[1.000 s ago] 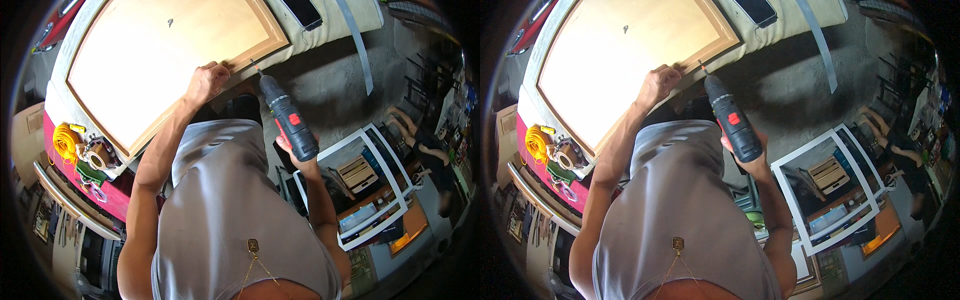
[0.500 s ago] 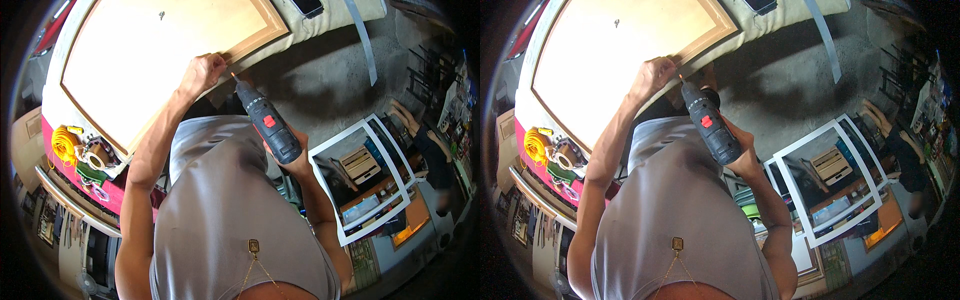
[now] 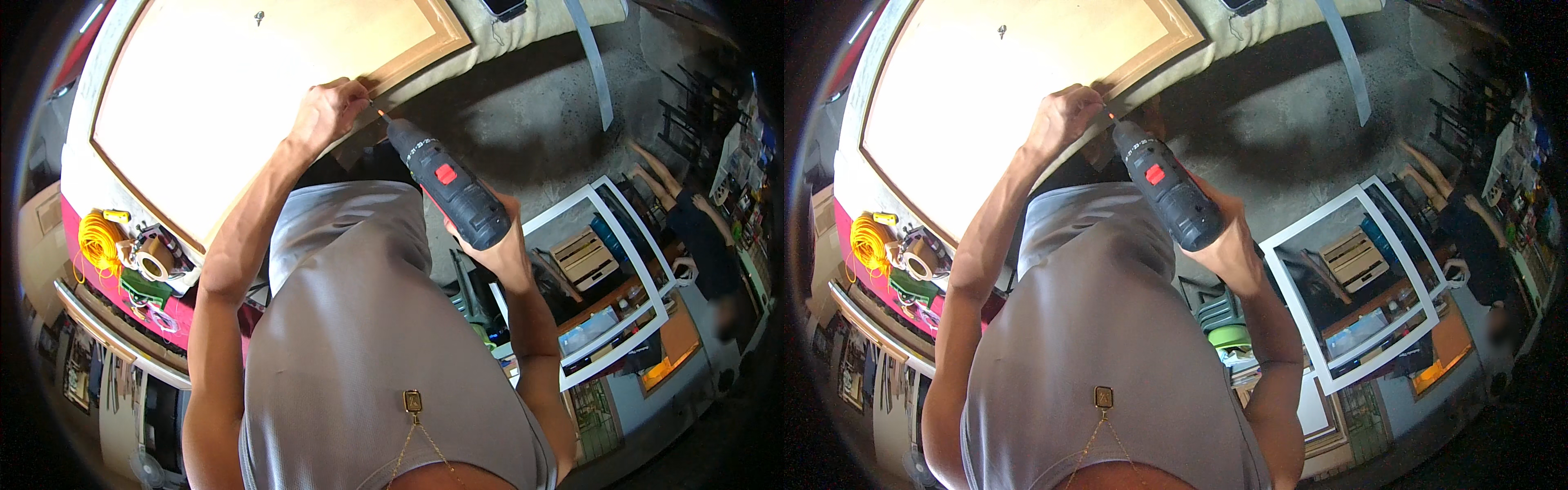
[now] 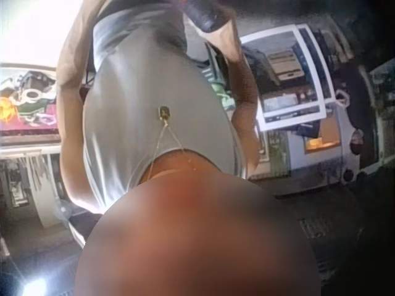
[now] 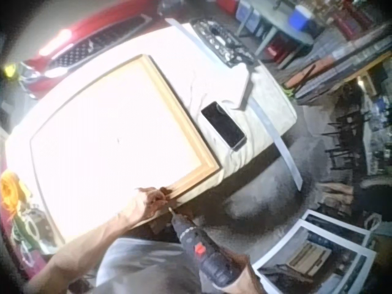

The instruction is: The person measures a wooden frame with a tape measure, then uses a cordless drill to drive screws into the frame. They then thread a yellow rope through the frame, tie knots, and cut the rope with scissors.

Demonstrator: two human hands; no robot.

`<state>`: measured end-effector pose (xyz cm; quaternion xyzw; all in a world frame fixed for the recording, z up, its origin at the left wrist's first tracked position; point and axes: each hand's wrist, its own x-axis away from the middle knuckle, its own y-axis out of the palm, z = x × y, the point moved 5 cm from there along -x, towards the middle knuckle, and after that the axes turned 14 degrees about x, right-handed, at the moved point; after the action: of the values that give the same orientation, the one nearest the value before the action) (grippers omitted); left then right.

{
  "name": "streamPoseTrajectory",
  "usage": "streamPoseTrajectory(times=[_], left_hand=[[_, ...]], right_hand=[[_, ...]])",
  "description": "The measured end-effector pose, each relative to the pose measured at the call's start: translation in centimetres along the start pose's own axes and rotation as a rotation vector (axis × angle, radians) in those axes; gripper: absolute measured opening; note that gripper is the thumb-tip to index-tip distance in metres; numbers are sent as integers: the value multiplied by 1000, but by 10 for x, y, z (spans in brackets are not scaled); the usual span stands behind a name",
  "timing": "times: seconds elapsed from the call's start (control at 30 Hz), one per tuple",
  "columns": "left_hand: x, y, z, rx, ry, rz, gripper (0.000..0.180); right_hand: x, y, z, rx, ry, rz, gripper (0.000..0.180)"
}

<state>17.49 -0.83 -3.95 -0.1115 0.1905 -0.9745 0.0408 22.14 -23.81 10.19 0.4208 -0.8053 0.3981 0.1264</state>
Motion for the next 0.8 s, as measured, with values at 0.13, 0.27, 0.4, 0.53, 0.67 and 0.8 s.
streamPoseTrajectory(times=[0.13,0.27,0.4,0.53,0.67,0.8], left_hand=[[-3,-1,0,-24,64,-30,9],[-7,0,-4,-4,43,-101,11],[-8,-5,-2,60,145,-90,10],[-17,-6,-6,120,232,-150,13],[-17,-2,-19,101,109,-241,19],[-17,-2,-24,234,147,-222,19]], right_hand=[[-4,-4,-21,56,-88,4,47],[-7,1,-35,147,-119,43,50],[-8,3,-40,109,-21,-29,45],[-9,3,-50,79,36,-13,38],[-11,6,-56,82,94,2,28],[-12,8,-64,89,90,30,26]])
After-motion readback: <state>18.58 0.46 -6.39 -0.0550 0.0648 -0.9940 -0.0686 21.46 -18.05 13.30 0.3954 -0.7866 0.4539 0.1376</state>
